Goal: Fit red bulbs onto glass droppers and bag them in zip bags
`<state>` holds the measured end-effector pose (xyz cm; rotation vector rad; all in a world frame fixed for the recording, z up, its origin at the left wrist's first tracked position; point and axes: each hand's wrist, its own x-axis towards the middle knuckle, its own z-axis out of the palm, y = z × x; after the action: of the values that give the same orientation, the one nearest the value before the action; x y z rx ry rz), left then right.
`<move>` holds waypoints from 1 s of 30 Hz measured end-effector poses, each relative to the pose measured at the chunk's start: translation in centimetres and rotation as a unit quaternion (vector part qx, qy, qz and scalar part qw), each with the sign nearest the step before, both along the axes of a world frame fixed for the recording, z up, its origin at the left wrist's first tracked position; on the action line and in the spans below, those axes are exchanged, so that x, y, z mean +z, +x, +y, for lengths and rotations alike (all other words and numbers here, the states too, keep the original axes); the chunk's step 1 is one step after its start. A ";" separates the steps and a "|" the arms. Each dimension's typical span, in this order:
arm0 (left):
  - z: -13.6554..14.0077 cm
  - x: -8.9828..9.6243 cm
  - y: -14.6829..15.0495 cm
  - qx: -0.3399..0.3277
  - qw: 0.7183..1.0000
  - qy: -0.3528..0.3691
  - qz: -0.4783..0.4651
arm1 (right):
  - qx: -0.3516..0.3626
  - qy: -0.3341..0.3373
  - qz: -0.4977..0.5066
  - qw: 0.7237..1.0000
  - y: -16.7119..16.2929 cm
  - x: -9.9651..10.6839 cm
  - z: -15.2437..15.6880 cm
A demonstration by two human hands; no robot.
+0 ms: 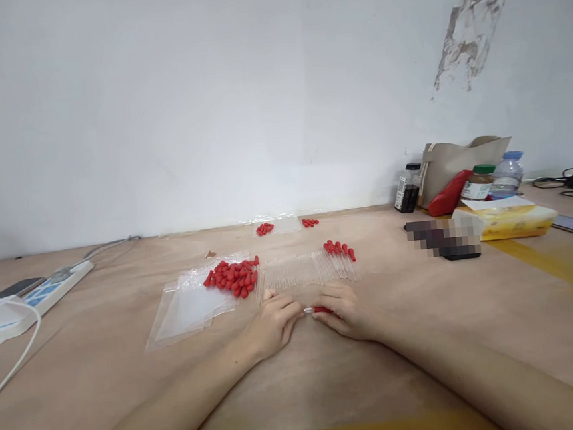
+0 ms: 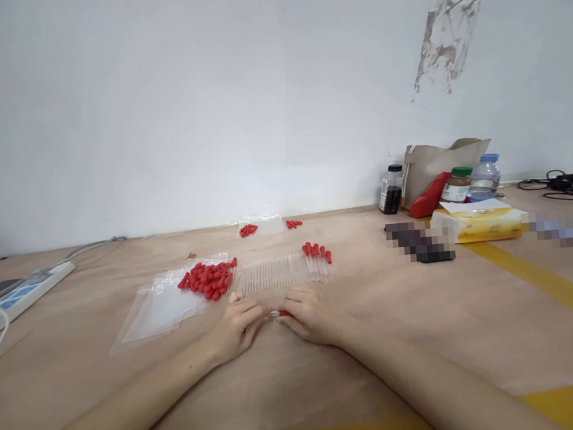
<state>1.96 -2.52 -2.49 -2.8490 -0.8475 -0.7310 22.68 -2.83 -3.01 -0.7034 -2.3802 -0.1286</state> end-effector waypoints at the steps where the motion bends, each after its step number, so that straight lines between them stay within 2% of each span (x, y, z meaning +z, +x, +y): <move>1: 0.0 0.0 0.0 0.000 1.000 0.001 -0.001 | 0.001 -0.004 0.004 1.000 -0.1 0.0 0.0; 9: -0.1 -0.1 0.2 0.018 1.000 0.002 -0.007 | 0.011 -0.044 0.021 0.999 -0.4 -0.2 0.2; 13: -0.1 -0.2 0.2 0.039 0.999 -0.008 -0.033 | 0.012 -0.141 0.121 0.983 -0.4 -0.1 0.3; 15: -0.3 -0.2 0.2 0.037 0.998 -0.019 -0.052 | 0.004 -0.218 0.216 0.952 -0.6 -0.2 0.3; 18: -0.5 0.0 0.0 0.011 0.997 -0.033 -0.072 | 0.009 -0.335 0.347 0.876 -1.1 0.0 0.4; 20: -0.7 0.0 -0.1 -0.003 0.996 -0.046 -0.080 | 0.019 -0.376 0.409 0.831 -0.9 0.5 0.9; 22: -0.8 0.0 -0.2 0.000 0.994 -0.061 -0.091 | 0.000 -0.379 0.453 0.807 0.0 1.2 1.8; 24: -0.8 0.0 -0.2 0.018 0.991 -0.076 -0.105 | -0.052 -0.357 0.477 0.801 1.7 1.9 3.1; 27: -0.8 0.0 -0.2 0.037 0.989 -0.097 -0.108 | -0.151 -0.318 0.462 0.814 4.9 2.4 5.9; 30: -0.8 0.1 -0.1 0.035 0.989 -0.102 -0.104 | -0.267 -0.293 0.363 0.843 7.1 2.4 8.8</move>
<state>1.85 -3.28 -2.41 -2.9357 -1.1057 -0.9991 29.76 6.01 -0.57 -1.3984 -1.4203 0.5682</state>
